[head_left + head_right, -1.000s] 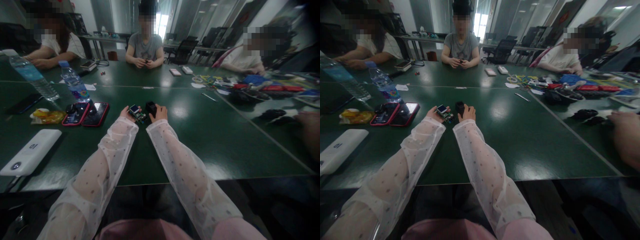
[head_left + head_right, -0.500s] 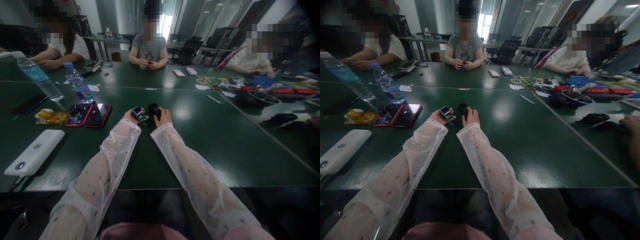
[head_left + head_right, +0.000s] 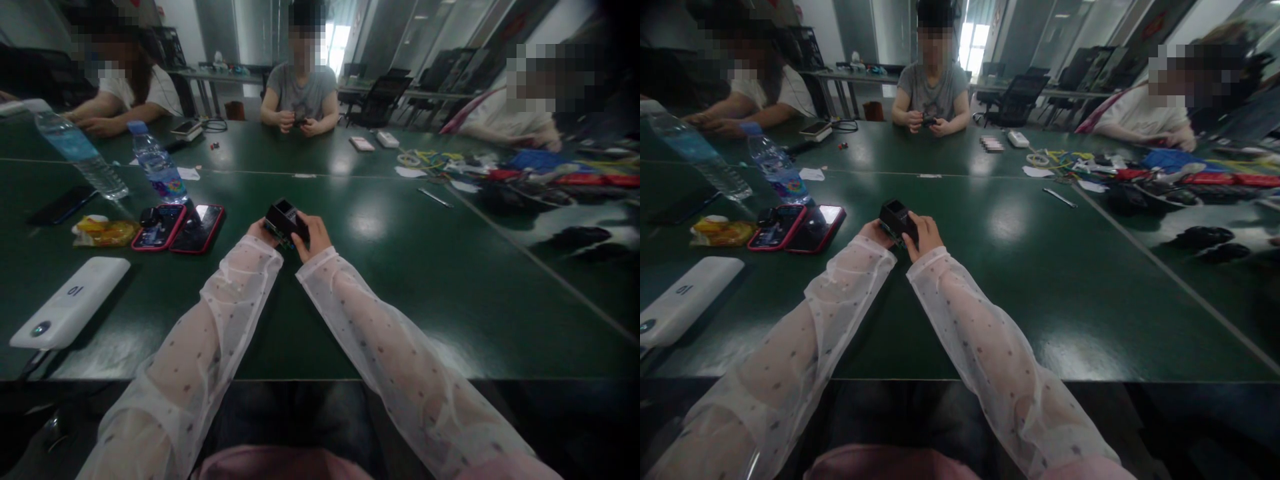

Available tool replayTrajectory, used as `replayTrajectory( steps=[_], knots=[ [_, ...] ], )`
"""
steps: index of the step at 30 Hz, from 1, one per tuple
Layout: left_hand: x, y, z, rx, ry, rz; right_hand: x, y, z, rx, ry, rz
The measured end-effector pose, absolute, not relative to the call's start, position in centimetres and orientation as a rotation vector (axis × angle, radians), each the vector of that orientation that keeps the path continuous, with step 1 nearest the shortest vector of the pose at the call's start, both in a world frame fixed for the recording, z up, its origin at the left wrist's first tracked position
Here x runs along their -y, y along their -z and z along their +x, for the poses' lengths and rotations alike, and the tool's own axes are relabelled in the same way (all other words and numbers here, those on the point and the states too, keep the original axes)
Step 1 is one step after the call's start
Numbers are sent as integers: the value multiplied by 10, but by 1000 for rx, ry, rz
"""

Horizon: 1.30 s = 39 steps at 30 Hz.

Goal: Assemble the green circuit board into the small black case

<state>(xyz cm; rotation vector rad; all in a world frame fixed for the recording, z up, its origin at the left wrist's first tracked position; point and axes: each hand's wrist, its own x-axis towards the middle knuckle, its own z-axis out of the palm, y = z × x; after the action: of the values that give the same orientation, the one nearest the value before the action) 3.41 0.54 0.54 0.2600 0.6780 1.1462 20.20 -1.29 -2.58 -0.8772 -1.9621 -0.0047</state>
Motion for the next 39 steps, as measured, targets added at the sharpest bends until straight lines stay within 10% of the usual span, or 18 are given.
replayTrajectory(
  steps=[39],
  knots=[
    [3, -18, 36, -709, -1216, 264, 4, 41, 200, 2236, -228, -959]
  ],
)
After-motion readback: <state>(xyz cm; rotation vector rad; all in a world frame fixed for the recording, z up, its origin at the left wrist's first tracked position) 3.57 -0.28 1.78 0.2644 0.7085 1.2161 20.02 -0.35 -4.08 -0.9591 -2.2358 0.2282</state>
